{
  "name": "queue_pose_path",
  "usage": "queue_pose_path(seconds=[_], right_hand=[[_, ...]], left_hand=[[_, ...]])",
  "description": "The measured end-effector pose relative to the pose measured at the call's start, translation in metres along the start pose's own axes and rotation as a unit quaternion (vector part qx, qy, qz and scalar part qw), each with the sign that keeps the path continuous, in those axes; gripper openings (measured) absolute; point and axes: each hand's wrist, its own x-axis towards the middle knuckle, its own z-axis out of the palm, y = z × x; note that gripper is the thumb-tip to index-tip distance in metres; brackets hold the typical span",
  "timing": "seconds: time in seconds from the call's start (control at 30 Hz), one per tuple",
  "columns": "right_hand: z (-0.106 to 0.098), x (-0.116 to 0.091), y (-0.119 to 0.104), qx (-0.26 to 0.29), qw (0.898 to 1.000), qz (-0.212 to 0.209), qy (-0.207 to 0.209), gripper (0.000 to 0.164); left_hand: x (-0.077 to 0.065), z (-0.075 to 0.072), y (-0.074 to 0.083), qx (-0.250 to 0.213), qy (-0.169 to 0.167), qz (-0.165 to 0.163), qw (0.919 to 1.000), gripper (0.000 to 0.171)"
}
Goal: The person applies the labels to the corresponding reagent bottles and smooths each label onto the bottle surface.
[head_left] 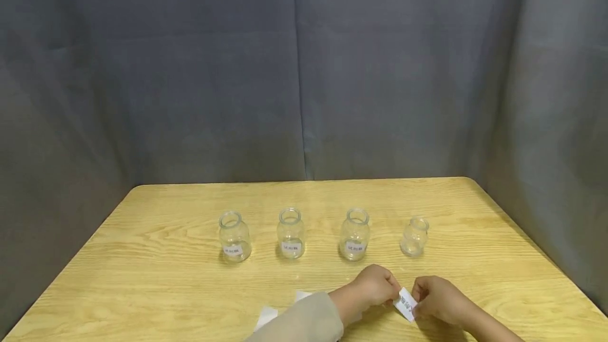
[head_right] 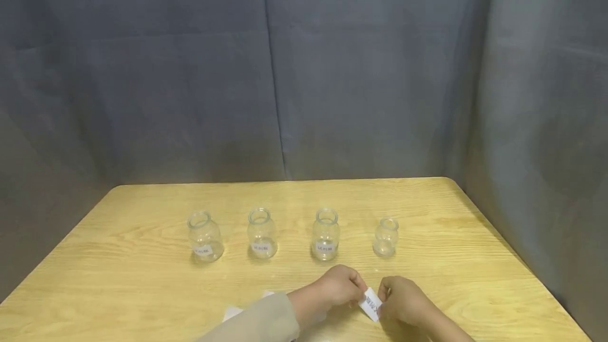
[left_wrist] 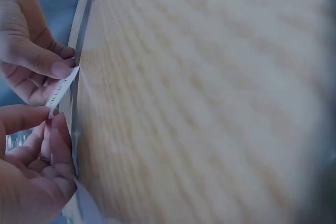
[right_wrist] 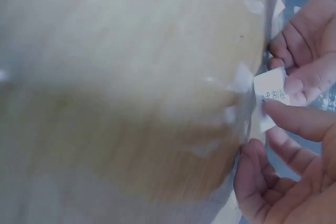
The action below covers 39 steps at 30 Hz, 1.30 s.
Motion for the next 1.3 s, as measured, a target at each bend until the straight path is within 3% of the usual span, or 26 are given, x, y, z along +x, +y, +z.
queue_pose_path(seconds=[0.13, 0.3, 0.5, 0.8, 1.0, 1.3], right_hand=[[-0.002, 0.002, 0.001, 0.081, 0.996, -0.018, -0.015, 0.012], [-0.007, 0.006, -0.011, 0.149, 0.988, -0.001, 0.033, 0.012], [-0.01, 0.012, -0.025, 0.206, 0.975, -0.03, 0.079, 0.029], [0.001, 0.015, -0.036, 0.28, 0.947, -0.035, 0.152, 0.036], [0.005, 0.015, -0.042, 0.276, 0.944, -0.036, 0.178, 0.034], [0.005, 0.011, -0.043, 0.259, 0.954, -0.074, 0.134, 0.028]], left_hand=[[0.003, -0.005, -0.002, -0.021, 0.004, 0.004, 0.9998, 0.006], [0.007, -0.015, 0.001, -0.109, 0.017, 0.014, 0.9938, 0.002], [0.009, -0.035, 0.003, -0.17, 0.02, 0.036, 0.9846, 0.006], [0.006, -0.044, 0.001, -0.272, -0.009, 0.078, 0.9591, 0.008], [0.003, -0.048, 0.002, -0.296, -0.01, 0.083, 0.9516, 0.009], [0.001, -0.055, 0.007, -0.304, -0.022, 0.096, 0.9475, 0.014]])
